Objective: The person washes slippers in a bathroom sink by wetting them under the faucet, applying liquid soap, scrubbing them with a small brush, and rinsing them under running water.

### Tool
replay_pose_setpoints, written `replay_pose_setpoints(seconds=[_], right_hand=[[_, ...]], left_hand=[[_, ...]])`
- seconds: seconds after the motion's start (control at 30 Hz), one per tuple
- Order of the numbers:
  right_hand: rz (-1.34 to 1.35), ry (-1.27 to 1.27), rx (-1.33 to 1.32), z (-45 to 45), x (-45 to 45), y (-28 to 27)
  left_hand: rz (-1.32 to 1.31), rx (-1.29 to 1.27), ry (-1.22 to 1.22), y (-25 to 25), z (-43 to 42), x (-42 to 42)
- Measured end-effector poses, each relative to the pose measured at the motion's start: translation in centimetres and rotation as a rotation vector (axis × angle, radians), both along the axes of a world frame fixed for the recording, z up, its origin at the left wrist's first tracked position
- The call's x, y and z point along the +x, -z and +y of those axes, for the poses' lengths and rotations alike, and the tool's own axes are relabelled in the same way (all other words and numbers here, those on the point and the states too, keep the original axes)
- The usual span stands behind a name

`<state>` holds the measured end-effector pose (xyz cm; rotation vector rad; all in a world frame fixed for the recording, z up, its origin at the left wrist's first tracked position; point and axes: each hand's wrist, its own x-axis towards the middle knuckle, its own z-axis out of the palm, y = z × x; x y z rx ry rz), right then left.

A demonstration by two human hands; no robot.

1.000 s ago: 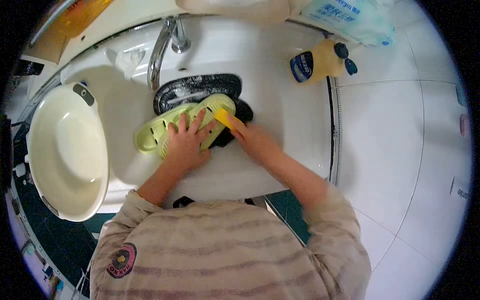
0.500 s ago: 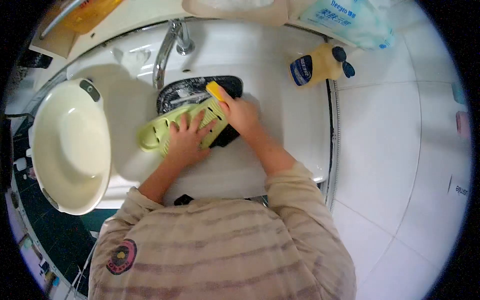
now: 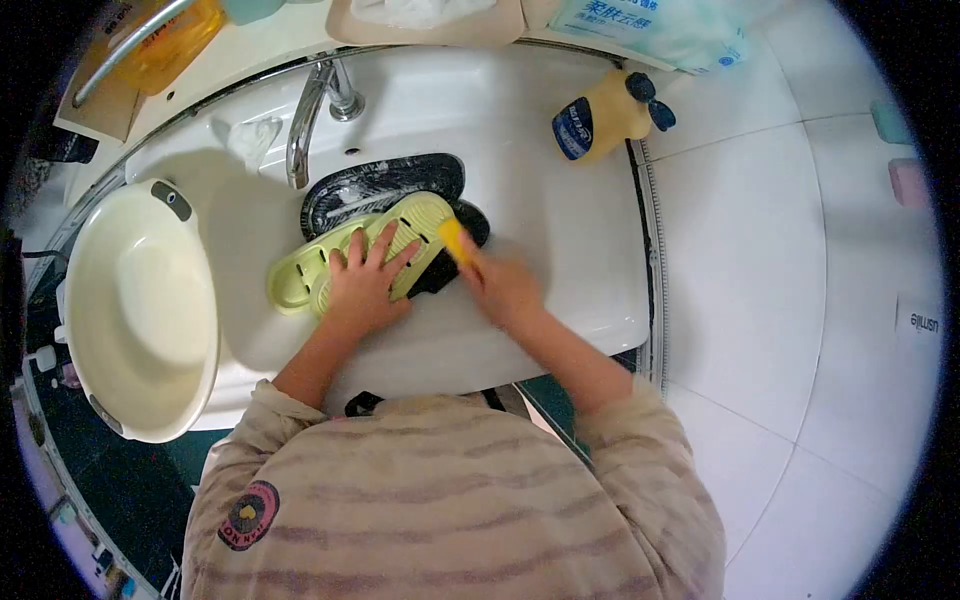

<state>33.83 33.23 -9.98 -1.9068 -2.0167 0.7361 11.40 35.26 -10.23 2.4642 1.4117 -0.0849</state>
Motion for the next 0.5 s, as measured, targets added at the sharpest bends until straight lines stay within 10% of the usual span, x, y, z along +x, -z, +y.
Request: replay_pose_setpoints(seconds=[0.5], right_hand=[[-0.215,-0.193,0.004,5.6,-4.6,2.0]], left_hand=[[0.039,-0.024,0.008,-0.1,-0.4,-0.3]])
